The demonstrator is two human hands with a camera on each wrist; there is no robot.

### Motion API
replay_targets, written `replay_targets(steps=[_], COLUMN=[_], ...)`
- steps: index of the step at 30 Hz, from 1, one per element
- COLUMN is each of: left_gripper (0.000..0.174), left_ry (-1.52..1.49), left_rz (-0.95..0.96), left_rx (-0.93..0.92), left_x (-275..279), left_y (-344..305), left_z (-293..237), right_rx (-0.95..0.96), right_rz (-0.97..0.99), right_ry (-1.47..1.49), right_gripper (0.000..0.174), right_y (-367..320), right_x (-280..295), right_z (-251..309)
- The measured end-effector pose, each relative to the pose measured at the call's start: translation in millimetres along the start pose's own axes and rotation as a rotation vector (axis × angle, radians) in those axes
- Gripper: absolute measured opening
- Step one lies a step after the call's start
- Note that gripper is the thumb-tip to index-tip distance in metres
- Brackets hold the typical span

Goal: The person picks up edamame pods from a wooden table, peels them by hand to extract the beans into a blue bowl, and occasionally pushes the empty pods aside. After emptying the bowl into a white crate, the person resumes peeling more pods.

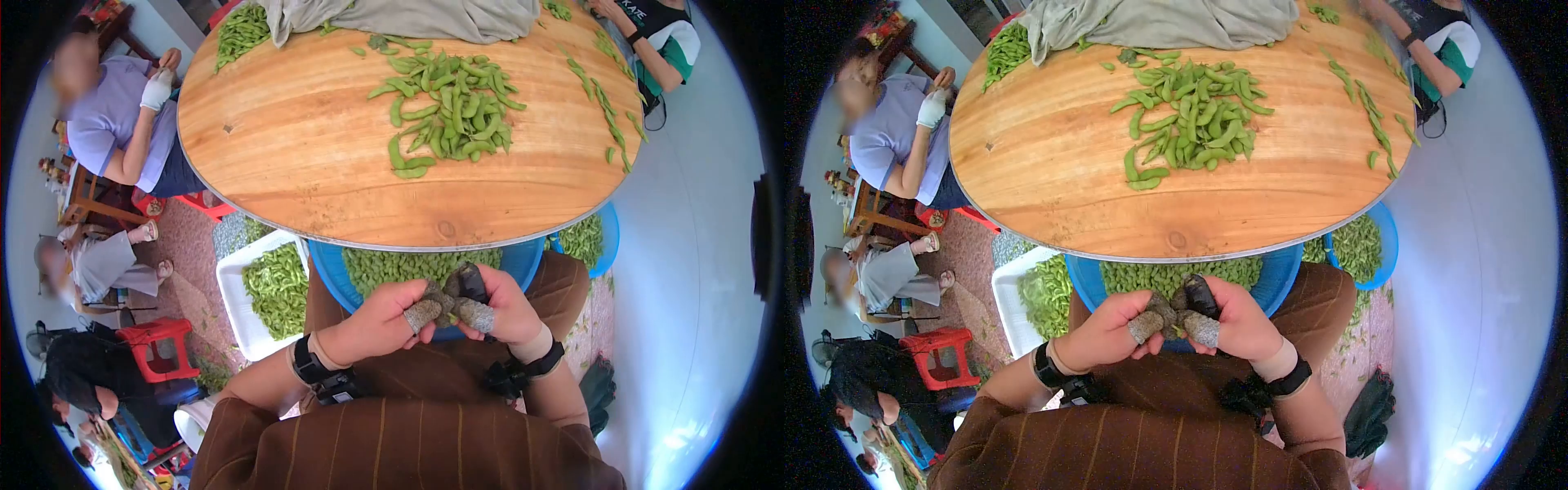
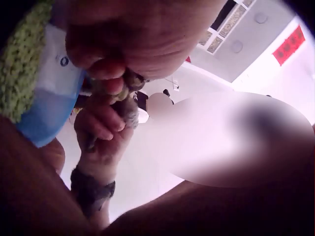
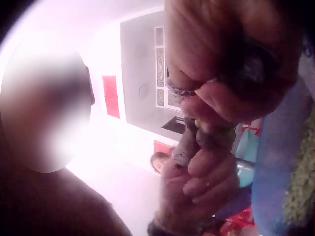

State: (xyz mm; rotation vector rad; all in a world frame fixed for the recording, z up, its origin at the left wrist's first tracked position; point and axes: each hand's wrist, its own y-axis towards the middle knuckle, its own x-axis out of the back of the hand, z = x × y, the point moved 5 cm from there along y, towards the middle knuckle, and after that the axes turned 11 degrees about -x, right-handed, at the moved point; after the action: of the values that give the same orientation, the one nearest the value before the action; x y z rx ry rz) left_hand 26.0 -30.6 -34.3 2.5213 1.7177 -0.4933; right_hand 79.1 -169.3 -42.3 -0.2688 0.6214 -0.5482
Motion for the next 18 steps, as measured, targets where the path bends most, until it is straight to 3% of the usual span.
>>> replay_targets(steps=[3, 5, 6, 9, 13, 15, 18], left_gripper=[0.011, 0.010, 0.009, 0.008, 0.008, 0.008, 0.013], left_ry=[0.272, 0.914, 1.013, 1.429, 1.588, 1.610, 1.649], left_rz=[-0.052, -0.046, -0.060, -0.081, 0.016, -0.125, -0.115], left_rx=[-0.069, -0.321, -0.235, 0.137, 0.267, 0.008, -0.144], left_x=[14, 32, 44, 73, 82, 74, 57], left_y=[-3, -16, -26, -59, -72, -42, -2], left_z=[0, -14, -17, -29, -46, -78, -103], right_rx=[-0.023, 0.103, 0.211, 0.208, 0.227, 0.324, 0.236], right_rz=[-0.085, -0.335, -0.404, -0.448, -0.525, -0.589, -0.571], right_ry=[-0.154, -0.589, -0.845, -1.012, -1.152, -1.124, -1.149], right_gripper=[0.023, 0.022, 0.021, 0.020, 0.015, 0.015, 0.017], right_y=[4, 9, 12, 17, 19, 18, 14], right_x=[0, 0, 1, 5, 16, 17, 13], right_z=[-2, -5, -7, -9, -11, -10, -7])
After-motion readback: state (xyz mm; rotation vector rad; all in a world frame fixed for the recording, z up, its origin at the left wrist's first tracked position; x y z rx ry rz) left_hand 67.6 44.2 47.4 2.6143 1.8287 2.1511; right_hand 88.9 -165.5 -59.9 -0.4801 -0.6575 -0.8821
